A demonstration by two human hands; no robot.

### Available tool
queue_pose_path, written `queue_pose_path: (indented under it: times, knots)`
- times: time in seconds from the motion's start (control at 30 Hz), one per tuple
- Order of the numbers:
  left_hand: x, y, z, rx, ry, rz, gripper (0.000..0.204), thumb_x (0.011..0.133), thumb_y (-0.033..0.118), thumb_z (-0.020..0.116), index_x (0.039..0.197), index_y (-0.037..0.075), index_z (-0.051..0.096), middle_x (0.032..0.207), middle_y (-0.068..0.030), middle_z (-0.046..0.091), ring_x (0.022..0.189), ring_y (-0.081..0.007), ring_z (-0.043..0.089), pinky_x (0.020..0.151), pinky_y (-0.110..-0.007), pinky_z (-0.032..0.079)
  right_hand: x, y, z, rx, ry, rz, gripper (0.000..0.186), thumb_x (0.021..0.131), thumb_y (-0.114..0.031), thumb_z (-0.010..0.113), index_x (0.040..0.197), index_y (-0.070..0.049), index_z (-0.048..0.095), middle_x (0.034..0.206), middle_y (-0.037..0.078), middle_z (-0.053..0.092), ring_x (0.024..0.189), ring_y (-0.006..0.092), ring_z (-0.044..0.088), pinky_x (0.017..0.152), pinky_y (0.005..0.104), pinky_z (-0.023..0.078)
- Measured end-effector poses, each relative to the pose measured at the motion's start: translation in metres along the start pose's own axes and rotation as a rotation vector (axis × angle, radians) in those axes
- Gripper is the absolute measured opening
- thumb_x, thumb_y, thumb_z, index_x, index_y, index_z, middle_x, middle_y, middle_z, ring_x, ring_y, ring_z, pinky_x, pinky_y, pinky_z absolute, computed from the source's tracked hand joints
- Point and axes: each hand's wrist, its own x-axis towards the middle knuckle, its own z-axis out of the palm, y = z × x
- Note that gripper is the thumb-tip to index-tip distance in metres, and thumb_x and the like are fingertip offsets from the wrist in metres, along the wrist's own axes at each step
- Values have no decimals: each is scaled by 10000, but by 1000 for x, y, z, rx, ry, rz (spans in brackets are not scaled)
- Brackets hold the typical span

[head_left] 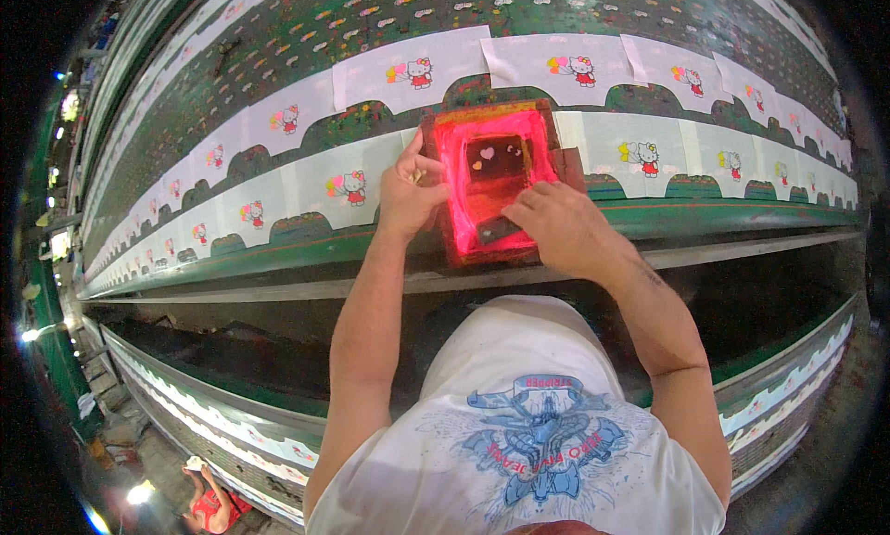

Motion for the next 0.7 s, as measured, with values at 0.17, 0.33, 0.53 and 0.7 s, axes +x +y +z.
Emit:
queue_pose_path:
  times: [0.17, 0.33, 0.53, 0.7]
  knots:
    - [3, 4, 1, -25, -30, 11, 256, 795, -98, 865, 999, 36, 787, 1857, -311, 330, 1663, -313, 468, 1180, -404, 564, 30, 22, -8, 44, 34, 73, 381, 864, 10, 710, 1239, -36, 760, 1168, 157, 767, 1179, 387, 728, 1057, 505, 593]
    - [4, 5, 2, 50, -22, 32, 297, 785, -98, 874, 1037, 27, 778, 1863, -280, 343, 1621, -282, 528, 1160, -373, 574, 66, 45, 1, 5, 153, 161, 499, 875, 26, 691, 1364, -43, 767, 1278, 166, 766, 1230, 399, 701, 1114, 526, 559]
    - [4, 3, 0, 153, -26, 16, 239, 812, -81, 850, 1016, 28, 791, 1840, -330, 344, 1700, -384, 408, 1168, -429, 600, 54, 21, 15, -107, 217, 175, 495, 905, -12, 687, 1392, -52, 767, 1319, 154, 753, 1234, 391, 681, 1115, 527, 537]
    - [4, -9, -4, 171, -40, 77, 235, 821, -52, 858, 1032, 22, 786, 1850, -327, 324, 1699, -385, 412, 1192, -442, 581, 21, -11, 36, -177, 168, 146, 510, 952, -126, 707, 1461, -112, 731, 1390, 149, 695, 1285, 366, 646, 1097, 546, 526]
